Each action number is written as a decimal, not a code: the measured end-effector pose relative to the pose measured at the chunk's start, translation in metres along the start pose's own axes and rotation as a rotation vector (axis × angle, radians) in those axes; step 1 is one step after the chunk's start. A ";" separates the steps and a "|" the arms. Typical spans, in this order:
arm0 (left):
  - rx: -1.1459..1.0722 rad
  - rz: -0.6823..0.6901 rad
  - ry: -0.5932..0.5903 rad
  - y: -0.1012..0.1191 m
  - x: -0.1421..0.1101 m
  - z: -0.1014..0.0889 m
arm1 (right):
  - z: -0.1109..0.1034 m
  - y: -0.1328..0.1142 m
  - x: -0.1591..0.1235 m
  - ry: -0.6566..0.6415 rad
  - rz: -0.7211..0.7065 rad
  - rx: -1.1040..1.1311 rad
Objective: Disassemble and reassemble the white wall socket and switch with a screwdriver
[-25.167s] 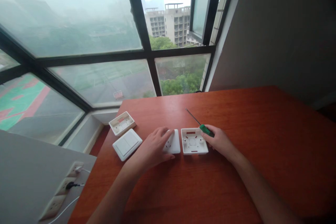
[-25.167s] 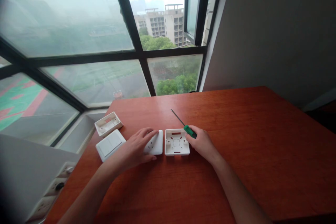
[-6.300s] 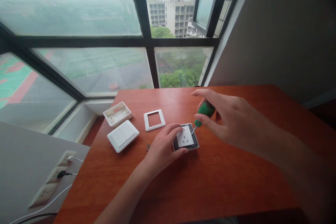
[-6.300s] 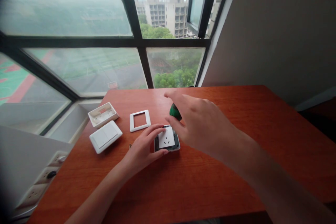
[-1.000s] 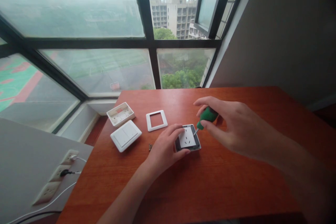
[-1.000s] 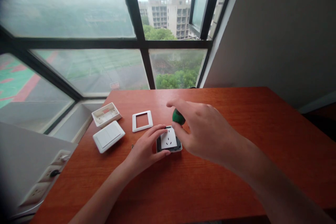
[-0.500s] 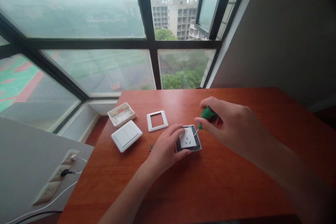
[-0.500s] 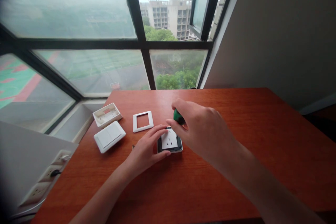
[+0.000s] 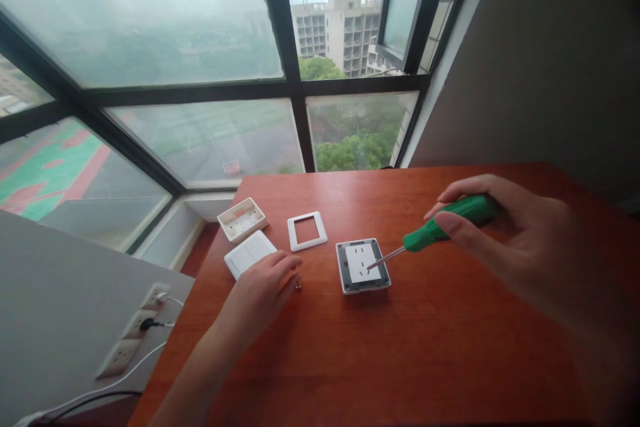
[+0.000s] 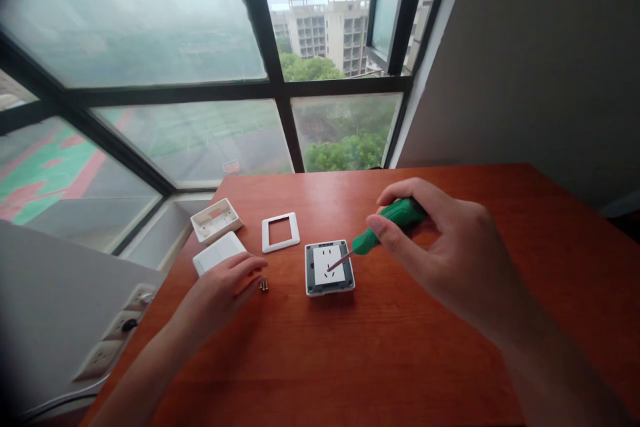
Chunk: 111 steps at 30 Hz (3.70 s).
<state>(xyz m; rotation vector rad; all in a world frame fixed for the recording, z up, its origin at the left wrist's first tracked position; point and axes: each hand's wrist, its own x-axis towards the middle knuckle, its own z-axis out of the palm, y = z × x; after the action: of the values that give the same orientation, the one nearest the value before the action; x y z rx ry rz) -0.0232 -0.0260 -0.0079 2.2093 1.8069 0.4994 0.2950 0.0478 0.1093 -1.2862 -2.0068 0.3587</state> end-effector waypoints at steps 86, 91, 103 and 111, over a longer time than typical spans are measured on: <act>0.341 0.208 -0.310 0.025 0.025 0.023 | 0.036 0.061 -0.034 0.107 0.451 0.643; 0.309 0.097 -0.187 0.019 0.025 0.010 | 0.036 0.061 -0.035 0.112 0.438 0.637; 0.347 -0.139 -0.089 0.000 0.017 -0.016 | 0.036 0.063 -0.036 0.090 0.422 0.642; 0.417 -0.135 -0.243 -0.001 -0.010 -0.014 | 0.035 0.063 -0.037 0.104 0.430 0.639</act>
<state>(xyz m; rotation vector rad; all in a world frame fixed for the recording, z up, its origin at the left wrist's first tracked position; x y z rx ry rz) -0.0315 -0.0362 0.0033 2.2492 2.0458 -0.1858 0.3221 0.0497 0.0330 -1.2593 -1.3411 1.0182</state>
